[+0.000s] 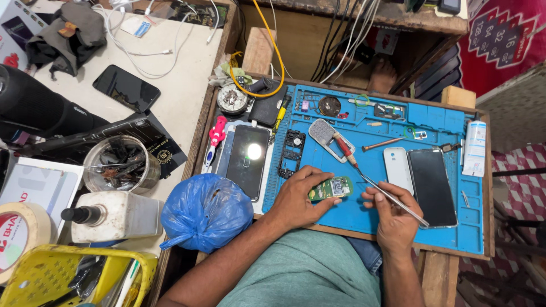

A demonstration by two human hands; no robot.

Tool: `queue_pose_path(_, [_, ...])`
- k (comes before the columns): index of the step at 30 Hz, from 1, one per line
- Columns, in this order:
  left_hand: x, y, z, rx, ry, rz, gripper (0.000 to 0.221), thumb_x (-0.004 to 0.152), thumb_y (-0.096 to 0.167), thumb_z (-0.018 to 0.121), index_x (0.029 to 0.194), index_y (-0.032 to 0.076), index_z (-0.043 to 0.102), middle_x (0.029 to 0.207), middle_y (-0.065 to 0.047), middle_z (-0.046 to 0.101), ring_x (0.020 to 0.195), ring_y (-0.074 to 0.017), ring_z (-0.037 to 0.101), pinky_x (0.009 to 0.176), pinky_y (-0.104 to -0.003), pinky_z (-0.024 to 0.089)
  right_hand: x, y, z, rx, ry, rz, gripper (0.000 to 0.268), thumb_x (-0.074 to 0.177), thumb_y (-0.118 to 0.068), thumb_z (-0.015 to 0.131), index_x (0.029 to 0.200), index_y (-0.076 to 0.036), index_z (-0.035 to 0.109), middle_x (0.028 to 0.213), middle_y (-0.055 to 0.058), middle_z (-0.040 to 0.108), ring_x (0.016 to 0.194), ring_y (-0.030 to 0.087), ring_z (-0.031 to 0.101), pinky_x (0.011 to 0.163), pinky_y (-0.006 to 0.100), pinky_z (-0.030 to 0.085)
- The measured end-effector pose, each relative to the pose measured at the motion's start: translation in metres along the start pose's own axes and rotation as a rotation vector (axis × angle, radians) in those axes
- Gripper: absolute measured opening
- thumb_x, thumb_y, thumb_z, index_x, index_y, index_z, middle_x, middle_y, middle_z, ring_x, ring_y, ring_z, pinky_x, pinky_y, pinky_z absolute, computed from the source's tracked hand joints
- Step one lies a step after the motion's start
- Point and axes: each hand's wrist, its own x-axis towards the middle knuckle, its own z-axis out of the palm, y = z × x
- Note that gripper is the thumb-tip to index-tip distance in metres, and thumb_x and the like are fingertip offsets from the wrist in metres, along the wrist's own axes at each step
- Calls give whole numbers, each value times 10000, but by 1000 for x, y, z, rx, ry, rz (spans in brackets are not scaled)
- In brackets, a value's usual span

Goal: The person holds a small green circuit board and uses a metal tool to scrape or clean its surface. The person repeatedly turns the board over and continues scraping different areas.

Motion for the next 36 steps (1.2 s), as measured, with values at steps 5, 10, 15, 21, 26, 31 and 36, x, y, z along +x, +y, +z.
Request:
queue_pose_path(5, [-2,-3,5,-12,-6,-36,553,814,297,860,1285,49,706,1112,-118,678,981,-266,698,808,-360,573,-3,8,-3,-51,-44,-16,215,1054,-53,636,1211,90,602,1042,221,732,920,255,754,799,332,638])
queue_pose_path(10, [4,-18,12,-15,6,37,548,805,240,899,1285,66,700,1138,-112,668,1030,-274,694,864,-368,574,-9,30,-16,55,-42,-71,199,1080,-85,678,1166,78,604,1001,218,727,916,267,761,852,387,668])
queue_pose_path(15, [5,-15,9,17,-28,19,543,805,215,907,1284,62,703,1133,-108,665,1026,-267,692,867,-375,577,-6,20,-12,68,-51,-164,243,1068,-133,699,1178,70,622,1048,206,691,860,235,753,748,337,653])
queue_pose_path(21, [6,-18,12,34,-83,-10,540,835,253,880,1296,43,693,1128,-98,650,997,-215,691,810,-330,596,-1,11,-8,66,-12,-87,221,1047,-47,715,1169,21,543,1139,239,714,995,248,760,761,323,658])
queue_pose_path(26, [6,-20,11,62,-79,14,538,844,275,880,1290,39,694,1125,-92,650,991,-208,687,815,-333,590,-2,8,-5,53,-85,-118,246,1024,70,694,1187,9,521,1105,218,703,990,230,750,827,344,660])
queue_pose_path(31, [4,-22,13,87,-86,12,539,834,272,888,1290,56,700,1127,-88,648,993,-216,682,817,-336,584,-6,6,-3,38,-145,-147,226,1023,94,676,1179,19,530,1052,200,709,909,202,751,789,335,658])
queue_pose_path(36, [4,-24,13,63,-85,19,560,820,253,901,1304,73,685,1148,-77,644,1019,-206,683,840,-338,595,-10,5,3,-10,-130,-141,243,1009,81,698,1179,24,533,1068,181,699,940,191,738,851,322,647])
